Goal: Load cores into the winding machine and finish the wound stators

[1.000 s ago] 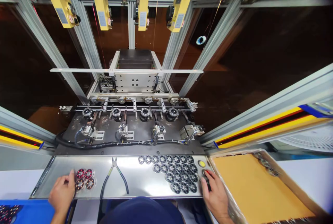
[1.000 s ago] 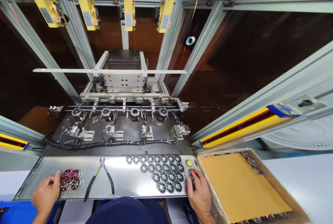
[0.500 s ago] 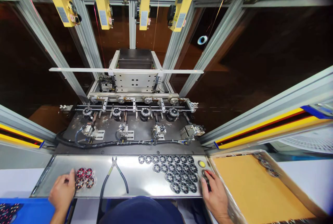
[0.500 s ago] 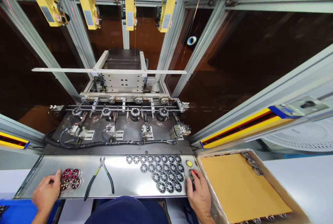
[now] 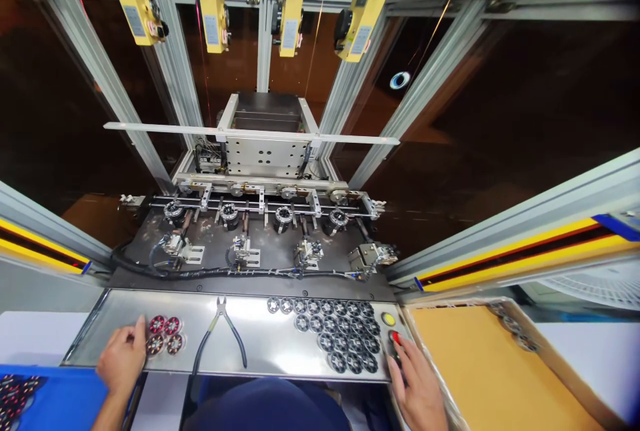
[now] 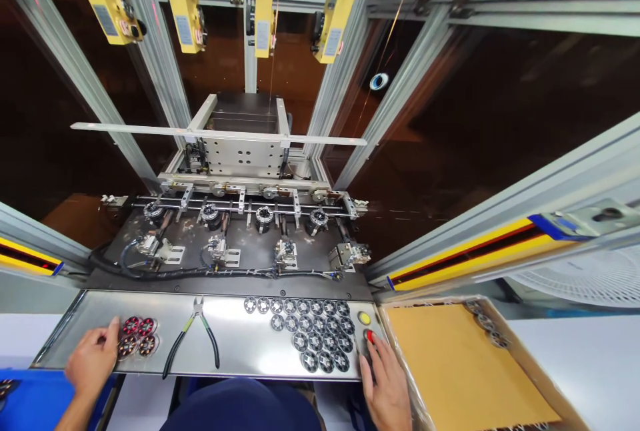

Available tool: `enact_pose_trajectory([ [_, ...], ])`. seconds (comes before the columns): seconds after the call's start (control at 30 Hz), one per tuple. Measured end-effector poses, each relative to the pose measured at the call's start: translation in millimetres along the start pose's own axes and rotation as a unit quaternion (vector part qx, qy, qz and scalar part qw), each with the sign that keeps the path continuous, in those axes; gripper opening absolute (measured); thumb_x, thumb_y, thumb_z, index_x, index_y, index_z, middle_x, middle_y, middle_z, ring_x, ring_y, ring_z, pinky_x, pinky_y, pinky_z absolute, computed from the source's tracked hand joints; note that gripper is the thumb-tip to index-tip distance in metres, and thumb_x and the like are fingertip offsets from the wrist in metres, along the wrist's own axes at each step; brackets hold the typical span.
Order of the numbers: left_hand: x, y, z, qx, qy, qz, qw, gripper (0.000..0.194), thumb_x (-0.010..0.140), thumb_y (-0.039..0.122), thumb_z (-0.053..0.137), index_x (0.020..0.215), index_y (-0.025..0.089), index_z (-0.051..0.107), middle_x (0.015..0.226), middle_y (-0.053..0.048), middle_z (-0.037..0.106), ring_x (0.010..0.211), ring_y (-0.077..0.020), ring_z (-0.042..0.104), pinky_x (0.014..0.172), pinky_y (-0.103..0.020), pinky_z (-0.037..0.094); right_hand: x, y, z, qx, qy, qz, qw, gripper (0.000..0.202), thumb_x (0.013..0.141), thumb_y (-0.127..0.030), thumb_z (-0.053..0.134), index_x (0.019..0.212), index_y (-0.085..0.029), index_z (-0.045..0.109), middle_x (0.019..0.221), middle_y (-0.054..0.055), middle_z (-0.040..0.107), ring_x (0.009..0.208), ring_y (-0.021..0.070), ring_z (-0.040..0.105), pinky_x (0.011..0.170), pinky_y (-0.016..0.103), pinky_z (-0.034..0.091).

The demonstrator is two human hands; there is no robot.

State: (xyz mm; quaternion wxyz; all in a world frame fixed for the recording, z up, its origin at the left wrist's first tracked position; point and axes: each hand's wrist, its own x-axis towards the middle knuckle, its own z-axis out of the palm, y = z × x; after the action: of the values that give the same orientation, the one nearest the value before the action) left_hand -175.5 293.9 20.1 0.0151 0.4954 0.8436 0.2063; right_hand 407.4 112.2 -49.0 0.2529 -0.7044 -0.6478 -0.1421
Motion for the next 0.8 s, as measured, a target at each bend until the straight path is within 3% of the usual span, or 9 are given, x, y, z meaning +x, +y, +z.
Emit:
enact_pose_trajectory([
  [0.47,-1,6,-6.6,-0.003,0.001,0.001,1.0,0.037,0.084,0.048,0.047,0.057,0.023,0.052,0.075,-0.007,0.064,0.064,-0.0204,0.053,0.053,-0.028,0.032,5,28,-4,-0.027,-0.023,-0.021,0.999,0.039,0.099,-0.042,0.042,0.12,-0.016,0.061,0.113,0.016,0.071,0.108,0.033,0.068,0.089,0.049,0.057],
  [0.8,-3,9,-7.7,-0.013,-0.011,-0.002,1.0,0.04,0.083,0.054,0.044,0.057,0.024,0.049,0.075,-0.007,0.06,0.065,-0.0217,0.052,0.055,-0.03,0.032,6,29,-7,-0.022,-0.052,0.009,0.998,0.037,0.093,-0.038,0.042,0.11,-0.019,0.069,0.111,0.013,0.074,0.103,0.0313,0.071,0.086,0.047,0.059],
])
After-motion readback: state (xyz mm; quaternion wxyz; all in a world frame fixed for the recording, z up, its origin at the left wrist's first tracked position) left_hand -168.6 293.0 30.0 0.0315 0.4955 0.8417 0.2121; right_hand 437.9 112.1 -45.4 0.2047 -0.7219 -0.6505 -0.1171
